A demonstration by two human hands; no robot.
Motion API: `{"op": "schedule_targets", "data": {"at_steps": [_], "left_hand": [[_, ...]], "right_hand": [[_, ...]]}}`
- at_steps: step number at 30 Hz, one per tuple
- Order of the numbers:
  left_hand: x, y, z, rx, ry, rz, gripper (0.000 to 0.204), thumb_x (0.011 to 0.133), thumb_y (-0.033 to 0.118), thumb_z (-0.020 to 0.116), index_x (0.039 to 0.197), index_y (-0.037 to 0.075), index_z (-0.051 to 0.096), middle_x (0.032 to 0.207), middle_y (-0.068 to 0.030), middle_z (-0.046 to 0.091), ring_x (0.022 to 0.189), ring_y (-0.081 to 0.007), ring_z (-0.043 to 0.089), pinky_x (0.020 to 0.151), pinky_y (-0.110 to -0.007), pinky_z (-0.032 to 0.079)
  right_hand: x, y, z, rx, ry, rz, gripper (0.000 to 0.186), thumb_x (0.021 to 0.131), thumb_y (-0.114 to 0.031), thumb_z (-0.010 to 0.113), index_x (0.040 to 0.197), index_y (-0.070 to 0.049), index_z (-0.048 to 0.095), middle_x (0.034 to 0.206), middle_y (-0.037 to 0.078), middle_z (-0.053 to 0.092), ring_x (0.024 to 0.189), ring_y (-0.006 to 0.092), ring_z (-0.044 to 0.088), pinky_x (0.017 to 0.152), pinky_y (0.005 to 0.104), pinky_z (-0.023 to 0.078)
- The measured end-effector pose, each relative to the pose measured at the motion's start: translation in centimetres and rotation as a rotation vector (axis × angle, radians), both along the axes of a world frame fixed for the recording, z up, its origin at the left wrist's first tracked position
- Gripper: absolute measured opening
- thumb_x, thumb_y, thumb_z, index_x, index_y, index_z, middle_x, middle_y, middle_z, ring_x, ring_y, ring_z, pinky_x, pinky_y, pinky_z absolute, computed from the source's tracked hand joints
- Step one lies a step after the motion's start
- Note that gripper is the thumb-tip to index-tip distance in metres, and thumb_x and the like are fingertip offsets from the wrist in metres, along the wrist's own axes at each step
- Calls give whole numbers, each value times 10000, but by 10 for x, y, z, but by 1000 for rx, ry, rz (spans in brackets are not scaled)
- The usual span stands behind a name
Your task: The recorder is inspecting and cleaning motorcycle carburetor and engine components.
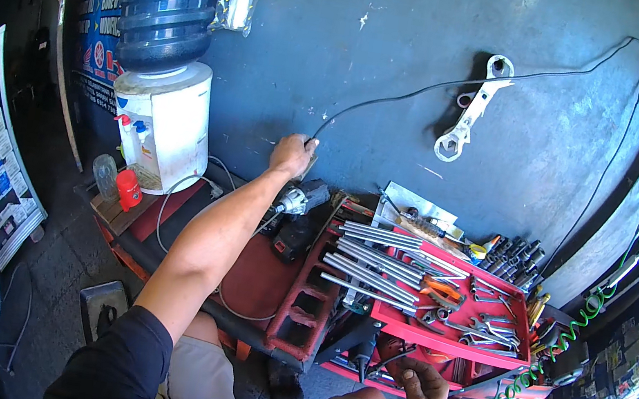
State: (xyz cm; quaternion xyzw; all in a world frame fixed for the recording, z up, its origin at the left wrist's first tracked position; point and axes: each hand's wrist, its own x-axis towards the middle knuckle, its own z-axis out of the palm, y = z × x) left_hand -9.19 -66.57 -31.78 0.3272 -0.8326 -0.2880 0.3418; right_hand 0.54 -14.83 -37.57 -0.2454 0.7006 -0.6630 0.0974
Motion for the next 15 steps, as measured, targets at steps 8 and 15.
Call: {"op": "schedule_targets", "data": {"at_steps": [8, 15], "left_hand": [[2, 16, 24, -53, 78, 33, 399, 1002, 417, 571, 1052, 51, 721, 1046, -226, 722, 1022, -437, 671, 878, -526, 532], [13, 32, 12, -65, -8, -139, 418, 945, 409, 669, 1140, 44, 735, 1096, -219, 727, 1054, -399, 683, 927, -460, 529]], "right_hand": [[-1, -2, -6, -31, -77, 1, 238, 958, -85, 642, 1125, 83, 670, 955, 126, 723, 834, 167, 671, 775, 296, 545], [-7, -3, -11, -39, -100, 60, 222, 970, -26, 625, 1158, 85, 663, 1063, 149, 734, 995, 201, 697, 927, 326, 551]]}}
